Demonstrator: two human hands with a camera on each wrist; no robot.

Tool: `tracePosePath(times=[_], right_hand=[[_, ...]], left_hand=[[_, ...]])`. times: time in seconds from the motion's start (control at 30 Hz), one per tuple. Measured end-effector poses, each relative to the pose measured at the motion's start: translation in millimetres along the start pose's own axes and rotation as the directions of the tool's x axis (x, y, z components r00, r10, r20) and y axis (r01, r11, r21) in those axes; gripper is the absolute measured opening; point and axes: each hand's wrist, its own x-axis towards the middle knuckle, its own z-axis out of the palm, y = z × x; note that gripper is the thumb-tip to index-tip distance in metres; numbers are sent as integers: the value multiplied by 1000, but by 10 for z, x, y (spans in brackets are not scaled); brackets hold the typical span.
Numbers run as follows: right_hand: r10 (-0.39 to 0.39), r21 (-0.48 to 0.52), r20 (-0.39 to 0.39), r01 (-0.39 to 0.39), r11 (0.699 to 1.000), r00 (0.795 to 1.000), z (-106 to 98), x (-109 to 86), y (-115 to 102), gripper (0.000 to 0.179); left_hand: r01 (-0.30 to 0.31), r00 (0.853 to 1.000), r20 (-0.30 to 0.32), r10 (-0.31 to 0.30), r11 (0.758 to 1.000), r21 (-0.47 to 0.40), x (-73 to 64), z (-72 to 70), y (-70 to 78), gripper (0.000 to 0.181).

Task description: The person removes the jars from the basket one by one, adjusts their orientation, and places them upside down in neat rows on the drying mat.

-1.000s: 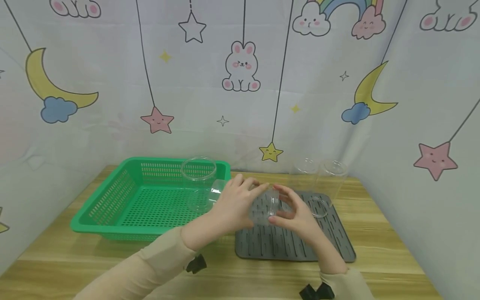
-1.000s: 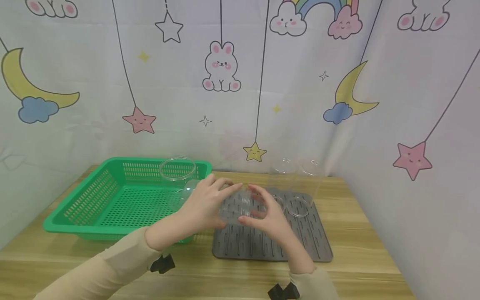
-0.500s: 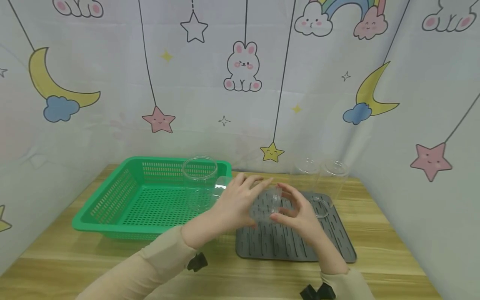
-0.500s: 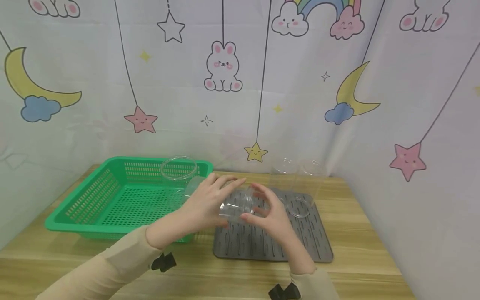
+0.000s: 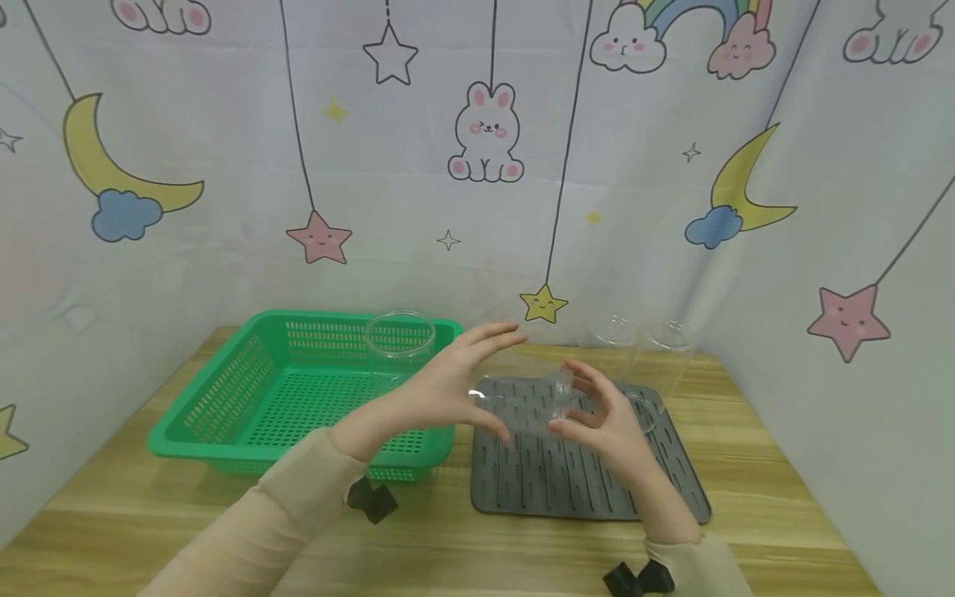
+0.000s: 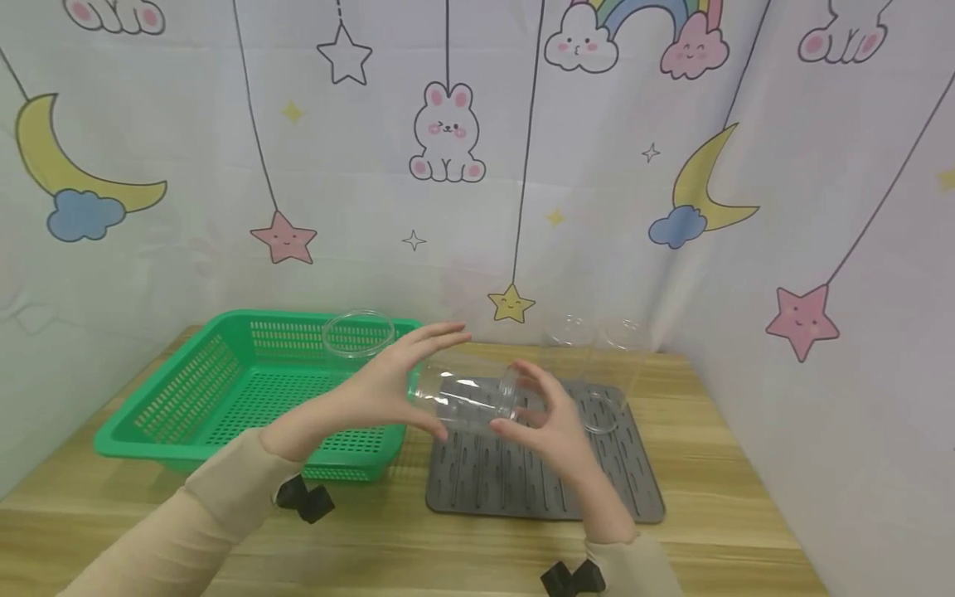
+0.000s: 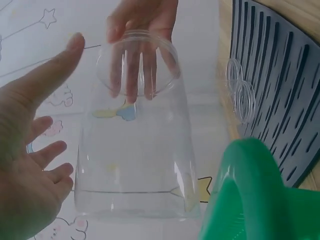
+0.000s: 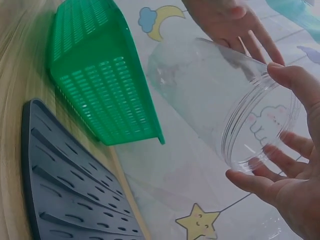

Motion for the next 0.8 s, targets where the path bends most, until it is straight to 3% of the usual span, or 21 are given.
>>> tracePosePath(times=[0.1,0.27,0.43,0.57,0.8], right_hand=[[15,-8,-16,-15,1000,1000,-14,-4,-4,75],[31,-18,-33,-32,999,999,-46,-14,-28,75],[27,24,-62,-26,999,998,-80,-23,-81,76],[12,58,-113,-6,998,994,-108,-30,-119,76],[-62,137,-174,86,987,983,-99,-27,-118,74]], left_hand=[[43,998,-31,-48,988,-150,-24,-78,-99,106],[143,987,-10,-158,916,-376,-72,-207,-286,103],[212,975,46,-219,840,-500,-116,-290,-435,103],[218,972,56,-230,777,-590,-127,-295,-507,108],[301,945,131,-301,637,-710,-128,-200,-534,128]])
